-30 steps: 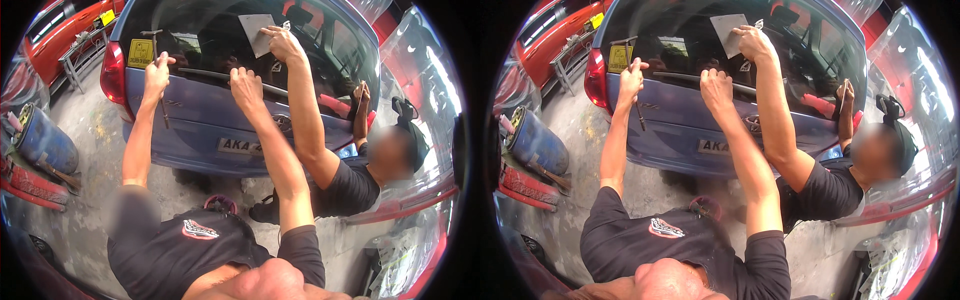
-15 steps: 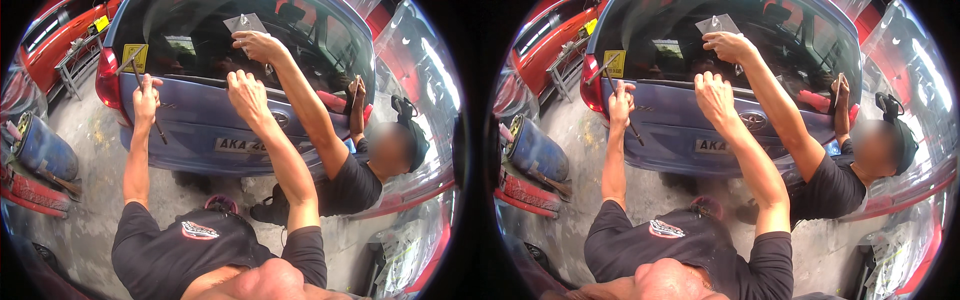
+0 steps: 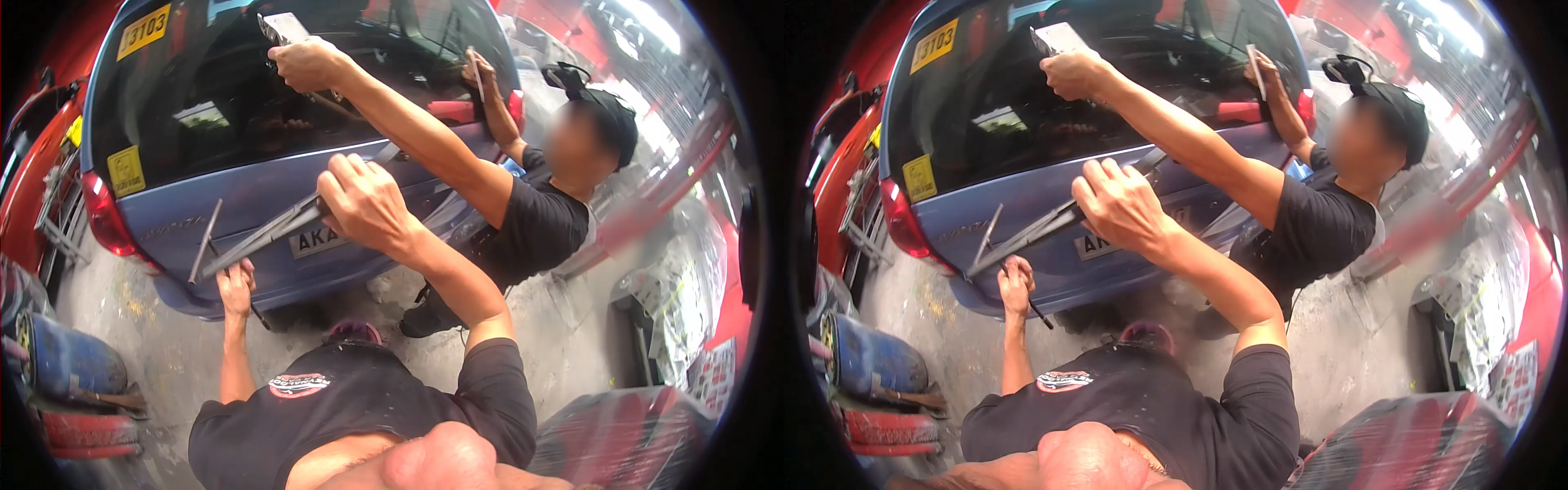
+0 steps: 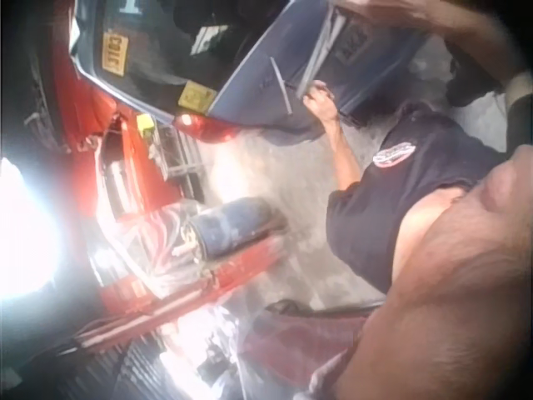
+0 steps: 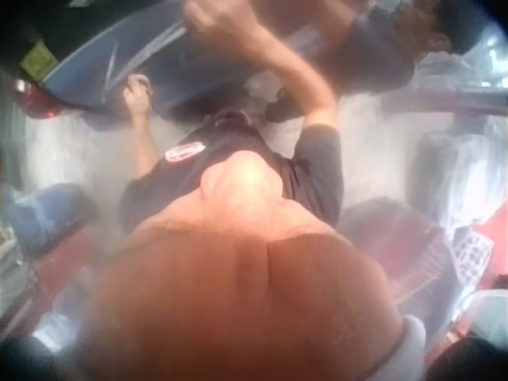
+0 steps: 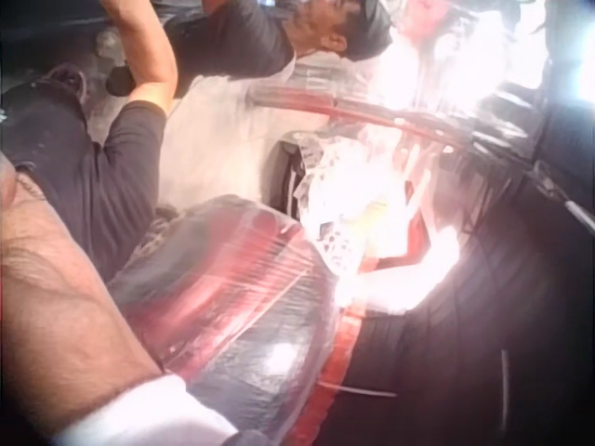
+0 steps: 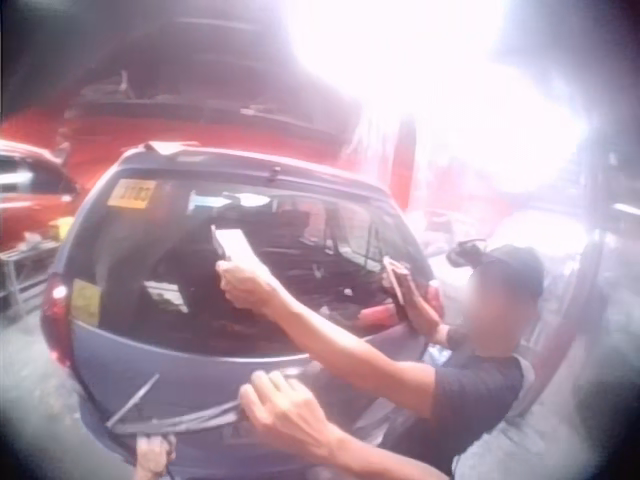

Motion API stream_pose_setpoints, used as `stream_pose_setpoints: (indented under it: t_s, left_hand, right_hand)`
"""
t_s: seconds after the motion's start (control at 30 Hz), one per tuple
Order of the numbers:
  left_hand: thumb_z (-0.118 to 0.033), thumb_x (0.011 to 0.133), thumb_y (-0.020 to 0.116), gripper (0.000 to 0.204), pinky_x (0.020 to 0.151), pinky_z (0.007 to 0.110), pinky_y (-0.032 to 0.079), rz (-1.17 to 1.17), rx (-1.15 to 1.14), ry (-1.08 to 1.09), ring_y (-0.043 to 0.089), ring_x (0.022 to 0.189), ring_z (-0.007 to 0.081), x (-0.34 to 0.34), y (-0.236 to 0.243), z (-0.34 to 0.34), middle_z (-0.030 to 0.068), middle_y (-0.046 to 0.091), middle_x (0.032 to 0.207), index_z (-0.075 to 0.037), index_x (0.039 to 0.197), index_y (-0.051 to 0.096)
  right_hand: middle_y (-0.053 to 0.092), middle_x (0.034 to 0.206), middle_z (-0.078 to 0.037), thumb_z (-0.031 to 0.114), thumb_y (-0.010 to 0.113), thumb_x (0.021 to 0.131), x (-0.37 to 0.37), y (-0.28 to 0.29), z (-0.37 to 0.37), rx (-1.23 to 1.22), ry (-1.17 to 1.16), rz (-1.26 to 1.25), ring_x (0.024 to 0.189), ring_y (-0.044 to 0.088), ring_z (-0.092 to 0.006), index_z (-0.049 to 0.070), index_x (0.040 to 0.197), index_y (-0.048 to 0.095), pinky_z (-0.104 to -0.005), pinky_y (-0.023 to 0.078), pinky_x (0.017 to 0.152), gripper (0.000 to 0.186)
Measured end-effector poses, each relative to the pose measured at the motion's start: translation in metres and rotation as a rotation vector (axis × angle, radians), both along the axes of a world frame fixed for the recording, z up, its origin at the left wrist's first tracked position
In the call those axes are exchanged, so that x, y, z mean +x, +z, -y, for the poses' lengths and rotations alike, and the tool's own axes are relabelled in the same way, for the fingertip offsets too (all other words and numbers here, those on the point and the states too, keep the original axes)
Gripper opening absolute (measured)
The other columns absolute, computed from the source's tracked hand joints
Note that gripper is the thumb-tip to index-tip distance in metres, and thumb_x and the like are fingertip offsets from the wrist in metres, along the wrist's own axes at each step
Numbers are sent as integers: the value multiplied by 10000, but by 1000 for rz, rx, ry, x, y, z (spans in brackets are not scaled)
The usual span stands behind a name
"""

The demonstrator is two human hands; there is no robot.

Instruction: The person sands the rear of a vehicle around the wiper mount, removes the rear wiper blade by hand and with tools, and then prepares the area by applying a small component.

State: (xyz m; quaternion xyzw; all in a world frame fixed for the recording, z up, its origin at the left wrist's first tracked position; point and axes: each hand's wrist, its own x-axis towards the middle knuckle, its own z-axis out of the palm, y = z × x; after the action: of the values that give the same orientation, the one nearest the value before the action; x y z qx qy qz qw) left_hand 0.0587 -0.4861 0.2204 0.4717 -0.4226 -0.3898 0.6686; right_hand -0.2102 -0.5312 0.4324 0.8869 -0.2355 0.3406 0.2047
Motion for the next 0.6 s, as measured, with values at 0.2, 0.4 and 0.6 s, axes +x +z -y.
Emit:
stream_pose_setpoints:
  t_s: [0.2,0.4,0.6]
  left_hand:
    - [-514,1031,419,577,385,233,262,-28,148,-227,324,403,42,-57,-25,-5,-68,362,485,-52,717,563]
    - [-500,1035,421,570,381,223,270,23,185,-297,344,389,44,-77,-55,-27,-65,379,491,-58,707,568]
    - [-537,1023,415,572,378,232,255,-15,280,-304,319,393,56,-70,-70,-37,-58,358,499,-77,699,518]
  right_hand:
    - [586,875,-126,145,816,605,-13,-15,17,129,172,37,892,621,-326,40,932,515,-408,498,787,457]
    - [605,712,-108,199,786,741,-23,-28,63,117,155,104,678,639,-324,57,878,542,-420,497,604,314]
    - [676,705,-54,137,752,715,-4,-31,91,57,165,207,674,690,-250,137,813,625,-394,541,564,161]
